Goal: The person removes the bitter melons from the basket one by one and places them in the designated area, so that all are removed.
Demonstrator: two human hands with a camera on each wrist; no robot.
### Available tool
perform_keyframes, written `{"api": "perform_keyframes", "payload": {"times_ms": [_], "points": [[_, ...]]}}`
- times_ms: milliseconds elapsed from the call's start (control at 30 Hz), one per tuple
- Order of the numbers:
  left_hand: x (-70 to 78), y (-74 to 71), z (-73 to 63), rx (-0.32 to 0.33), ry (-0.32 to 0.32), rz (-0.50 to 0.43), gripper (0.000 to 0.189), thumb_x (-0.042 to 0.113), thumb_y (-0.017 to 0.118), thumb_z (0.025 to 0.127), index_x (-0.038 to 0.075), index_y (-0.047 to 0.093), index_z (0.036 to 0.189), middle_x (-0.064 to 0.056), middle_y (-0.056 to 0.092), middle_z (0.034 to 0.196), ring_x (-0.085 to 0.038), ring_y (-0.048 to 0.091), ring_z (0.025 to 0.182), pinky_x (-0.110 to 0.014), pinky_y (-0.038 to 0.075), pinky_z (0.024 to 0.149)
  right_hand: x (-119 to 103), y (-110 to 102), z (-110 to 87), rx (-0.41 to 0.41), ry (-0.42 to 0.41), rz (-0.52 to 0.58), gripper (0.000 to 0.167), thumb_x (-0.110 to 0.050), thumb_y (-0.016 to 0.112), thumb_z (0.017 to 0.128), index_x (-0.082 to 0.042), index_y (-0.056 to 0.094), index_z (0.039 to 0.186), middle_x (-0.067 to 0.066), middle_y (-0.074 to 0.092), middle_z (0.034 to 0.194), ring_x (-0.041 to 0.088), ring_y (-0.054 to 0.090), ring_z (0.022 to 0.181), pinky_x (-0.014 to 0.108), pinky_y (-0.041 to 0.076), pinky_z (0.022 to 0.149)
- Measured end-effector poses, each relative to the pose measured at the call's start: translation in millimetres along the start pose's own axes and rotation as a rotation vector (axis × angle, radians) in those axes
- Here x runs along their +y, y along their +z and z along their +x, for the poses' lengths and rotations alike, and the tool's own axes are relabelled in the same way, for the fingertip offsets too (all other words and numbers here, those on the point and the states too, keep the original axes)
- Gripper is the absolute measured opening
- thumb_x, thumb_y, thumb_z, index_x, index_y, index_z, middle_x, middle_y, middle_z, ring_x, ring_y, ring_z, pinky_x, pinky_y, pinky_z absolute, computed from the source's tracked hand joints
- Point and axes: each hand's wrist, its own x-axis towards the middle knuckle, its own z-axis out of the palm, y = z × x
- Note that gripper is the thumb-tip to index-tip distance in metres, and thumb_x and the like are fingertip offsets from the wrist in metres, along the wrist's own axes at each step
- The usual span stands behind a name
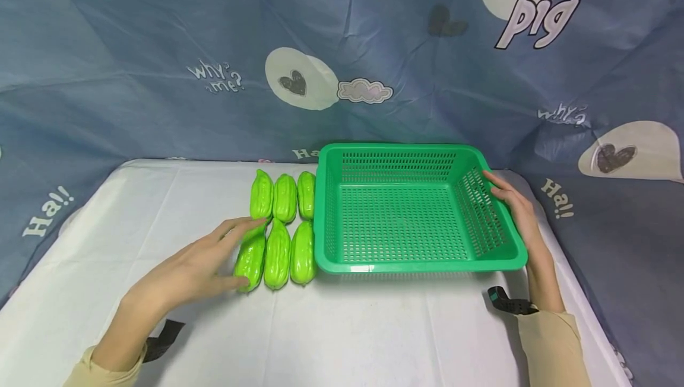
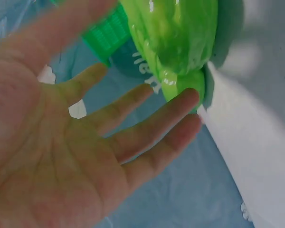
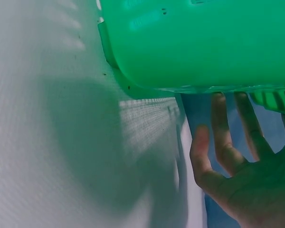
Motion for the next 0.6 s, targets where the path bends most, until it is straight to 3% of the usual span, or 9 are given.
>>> {"api": "perform_keyframes", "payload": {"times_ms": [133,367,467,600], "points": [[-4.3,-7.3,-7.0,0.084,0.017,0.018,0.089,0.023,0.079,0.099,0.03,0.027,0.171,-0.015,0.043,0.17,-0.047,0.057,0.144,-0.07,0.048,0.114,0.7,-1.3,-0.9,-0.022,-0.007,0.037,0.05,-0.027,0.045,0.116,-0.035,0.044,0.165,-0.017,0.071,0.124,0.006,0.074,0.081,0.024,0.06,0.067],[-20.0,-16.9,-15.3,0.264,-0.002,0.116,0.086,0.026,0.076,0.101,0.028,0.026,0.171,-0.019,0.033,0.174,-0.055,0.044,0.15,-0.077,0.039,0.116,-0.1,-2.9,-1.8,0.032,0.009,-0.051,0.048,-0.03,0.048,0.115,-0.037,0.047,0.163,-0.02,0.07,0.121,0.004,0.072,0.076,0.023,0.059,0.064],[-27.4,-18.0,-16.7,0.32,-0.025,0.128,0.082,0.031,0.075,0.102,0.028,0.029,0.17,-0.019,0.029,0.176,-0.061,0.034,0.153,-0.082,0.033,0.115,-1.2,-4.0,-2.4,0.06,-0.006,-0.258,0.049,-0.038,0.043,0.116,-0.039,0.043,0.165,-0.014,0.058,0.152,-0.006,0.066,0.095,0.017,0.055,0.075],[-37.9,-16.4,-18.0,0.401,-0.065,0.114,0.075,0.043,0.068,0.106,0.027,0.032,0.169,-0.02,0.022,0.179,-0.068,0.015,0.158,-0.087,0.022,0.116,-1.8,-4.2,-6.4,0.164,-0.124,-0.597,0.049,-0.045,0.04,0.116,-0.038,0.044,0.164,-0.011,0.041,0.172,-0.016,0.049,0.116,0.02,0.045,0.092]]}}
